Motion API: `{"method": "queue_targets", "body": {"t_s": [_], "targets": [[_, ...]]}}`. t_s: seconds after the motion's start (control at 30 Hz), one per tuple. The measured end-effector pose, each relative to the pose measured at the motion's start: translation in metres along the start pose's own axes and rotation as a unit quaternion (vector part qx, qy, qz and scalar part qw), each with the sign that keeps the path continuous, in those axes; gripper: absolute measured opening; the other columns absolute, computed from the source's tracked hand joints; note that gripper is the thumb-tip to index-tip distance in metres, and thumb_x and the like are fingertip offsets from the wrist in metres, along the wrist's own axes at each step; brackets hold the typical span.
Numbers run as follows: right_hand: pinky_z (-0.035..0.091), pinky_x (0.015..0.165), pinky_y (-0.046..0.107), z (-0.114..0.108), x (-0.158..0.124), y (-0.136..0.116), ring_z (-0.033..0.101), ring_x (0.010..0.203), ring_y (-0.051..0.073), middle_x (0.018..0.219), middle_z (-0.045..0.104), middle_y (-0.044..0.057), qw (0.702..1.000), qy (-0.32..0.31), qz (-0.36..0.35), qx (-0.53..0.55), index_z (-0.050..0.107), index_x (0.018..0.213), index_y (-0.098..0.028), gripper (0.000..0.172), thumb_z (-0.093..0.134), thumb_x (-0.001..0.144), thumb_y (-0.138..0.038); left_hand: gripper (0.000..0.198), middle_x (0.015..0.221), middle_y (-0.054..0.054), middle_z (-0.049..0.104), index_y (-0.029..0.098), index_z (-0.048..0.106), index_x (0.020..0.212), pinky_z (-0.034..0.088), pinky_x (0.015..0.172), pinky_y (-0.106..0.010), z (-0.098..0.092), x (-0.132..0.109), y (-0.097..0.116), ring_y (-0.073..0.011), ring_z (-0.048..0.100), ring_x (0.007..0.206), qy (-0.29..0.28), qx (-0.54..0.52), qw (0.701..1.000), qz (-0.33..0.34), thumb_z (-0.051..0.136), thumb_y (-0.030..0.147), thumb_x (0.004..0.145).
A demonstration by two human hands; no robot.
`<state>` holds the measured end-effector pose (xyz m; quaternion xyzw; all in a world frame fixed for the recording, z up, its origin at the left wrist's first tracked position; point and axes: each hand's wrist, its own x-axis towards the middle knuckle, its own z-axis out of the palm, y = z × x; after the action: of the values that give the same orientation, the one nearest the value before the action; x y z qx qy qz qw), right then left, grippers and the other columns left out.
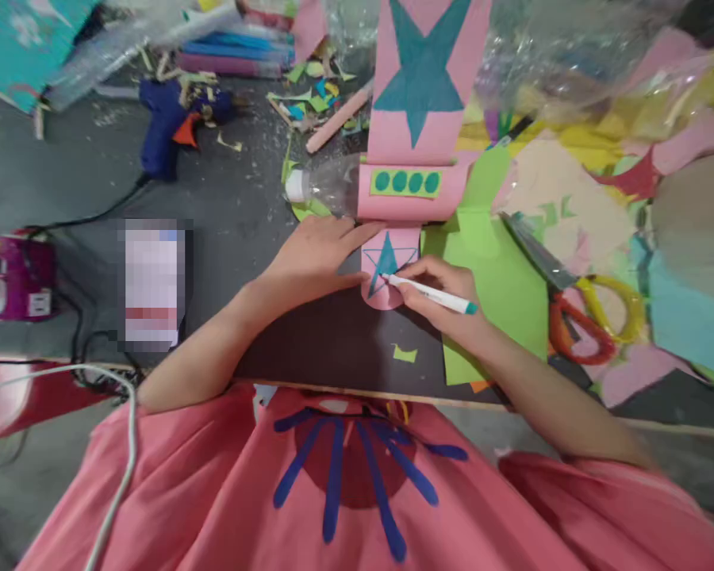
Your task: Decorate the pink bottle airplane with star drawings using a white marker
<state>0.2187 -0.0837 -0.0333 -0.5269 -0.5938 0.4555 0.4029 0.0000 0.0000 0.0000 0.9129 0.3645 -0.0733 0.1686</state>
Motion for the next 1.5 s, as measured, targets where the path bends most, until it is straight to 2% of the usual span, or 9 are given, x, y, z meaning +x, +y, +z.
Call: {"method": "queue_targets", "body": {"t_s": [0.2, 0.43, 0.63, 0.77, 0.87, 0.93, 1.1, 1.3, 1.5], "targets": [[0.041, 0.050, 0.020, -0.003, 0.002, -0.005, 0.054, 0.052, 0.009, 0.062, 0.065, -0.002, 0.999, -0.035, -0.012, -0.014, 0.070, 0.077, -0.020, 0.010, 0.073, 0.082, -0.028, 0.063, 0.125, -0.013, 0.068, 0.020, 0.046, 0.154, 0.044, 0.091, -0.040, 0.001, 0.003, 0.001, -0.0335, 0.064, 0.116, 0.010, -0.002, 1.000, -0.001, 0.063, 0.043, 0.098], [0.034, 0.046, 0.020, -0.003, 0.002, -0.010, 0.044, 0.047, 0.008, 0.054, 0.059, -0.004, 0.998, -0.058, -0.020, -0.031, 0.068, 0.073, -0.020, 0.010, 0.070, 0.082, -0.025, 0.065, 0.129, -0.013, 0.067, 0.021, 0.045, 0.155, 0.044, 0.093, -0.039, 0.000, 0.003, 0.001, -0.0323, 0.063, 0.116, 0.010, -0.010, 1.000, -0.007, 0.066, 0.042, 0.096], [0.036, 0.049, 0.022, -0.004, 0.002, -0.013, 0.048, 0.049, 0.009, 0.057, 0.062, -0.003, 0.996, -0.082, -0.001, -0.031, 0.069, 0.071, -0.020, 0.006, 0.070, 0.077, -0.020, 0.065, 0.128, -0.013, 0.068, 0.020, 0.046, 0.154, 0.043, 0.092, -0.039, 0.004, 0.002, -0.001, -0.0319, 0.063, 0.115, 0.020, -0.004, 1.000, 0.001, 0.065, 0.044, 0.096], [0.043, 0.051, 0.023, -0.006, 0.003, -0.012, 0.056, 0.053, 0.011, 0.065, 0.069, 0.000, 0.999, -0.042, 0.028, -0.003, 0.072, 0.078, -0.022, 0.008, 0.072, 0.082, -0.029, 0.063, 0.126, -0.012, 0.068, 0.021, 0.046, 0.153, 0.043, 0.091, -0.039, 0.005, 0.002, -0.002, -0.0315, 0.063, 0.113, 0.030, -0.006, 1.000, 0.007, 0.063, 0.045, 0.097], [0.048, 0.054, 0.023, -0.004, 0.004, -0.009, 0.063, 0.058, 0.012, 0.070, 0.074, 0.000, 1.000, 0.006, 0.019, 0.007, 0.072, 0.081, -0.023, 0.008, 0.073, 0.083, -0.030, 0.063, 0.125, -0.012, 0.068, 0.020, 0.047, 0.153, 0.043, 0.091, -0.038, 0.005, 0.002, -0.002, -0.0314, 0.063, 0.113, 0.029, -0.007, 1.000, 0.006, 0.062, 0.045, 0.097], [0.049, 0.053, 0.023, -0.002, 0.004, -0.008, 0.064, 0.058, 0.012, 0.070, 0.074, 0.000, 1.000, 0.017, 0.017, 0.013, 0.072, 0.081, -0.023, 0.009, 0.074, 0.082, -0.031, 0.062, 0.125, -0.012, 0.068, 0.021, 0.047, 0.153, 0.043, 0.090, -0.038, 0.005, 0.002, -0.003, -0.0313, 0.063, 0.113, 0.030, -0.009, 0.999, 0.007, 0.062, 0.045, 0.097], [0.049, 0.051, 0.024, 0.000, 0.003, -0.007, 0.064, 0.055, 0.012, 0.067, 0.074, 0.000, 0.999, 0.019, 0.031, 0.008, 0.070, 0.079, -0.023, 0.018, 0.075, 0.083, -0.039, 0.062, 0.123, -0.012, 0.068, 0.022, 0.048, 0.152, 0.042, 0.088, -0.038, 0.007, 0.002, -0.003, -0.0311, 0.064, 0.111, 0.041, -0.008, 0.999, 0.007, 0.064, 0.044, 0.097], [0.048, 0.049, 0.022, -0.001, 0.004, -0.009, 0.063, 0.053, 0.011, 0.067, 0.074, -0.001, 0.999, 0.029, 0.000, 0.014, 0.070, 0.079, -0.023, 0.011, 0.074, 0.083, -0.032, 0.064, 0.125, -0.012, 0.068, 0.020, 0.047, 0.153, 0.043, 0.091, -0.039, 0.004, 0.002, -0.002, -0.0321, 0.063, 0.114, 0.020, -0.004, 1.000, 0.001, 0.064, 0.045, 0.097], [0.046, 0.051, 0.022, -0.001, 0.003, -0.008, 0.060, 0.054, 0.011, 0.064, 0.071, -0.001, 1.000, 0.012, 0.023, -0.002, 0.070, 0.077, -0.022, 0.013, 0.074, 0.082, -0.033, 0.064, 0.125, -0.012, 0.068, 0.021, 0.046, 0.153, 0.044, 0.091, -0.038, 0.003, 0.002, -0.002, -0.0311, 0.064, 0.113, 0.025, -0.006, 1.000, 0.002, 0.065, 0.044, 0.097]]}}
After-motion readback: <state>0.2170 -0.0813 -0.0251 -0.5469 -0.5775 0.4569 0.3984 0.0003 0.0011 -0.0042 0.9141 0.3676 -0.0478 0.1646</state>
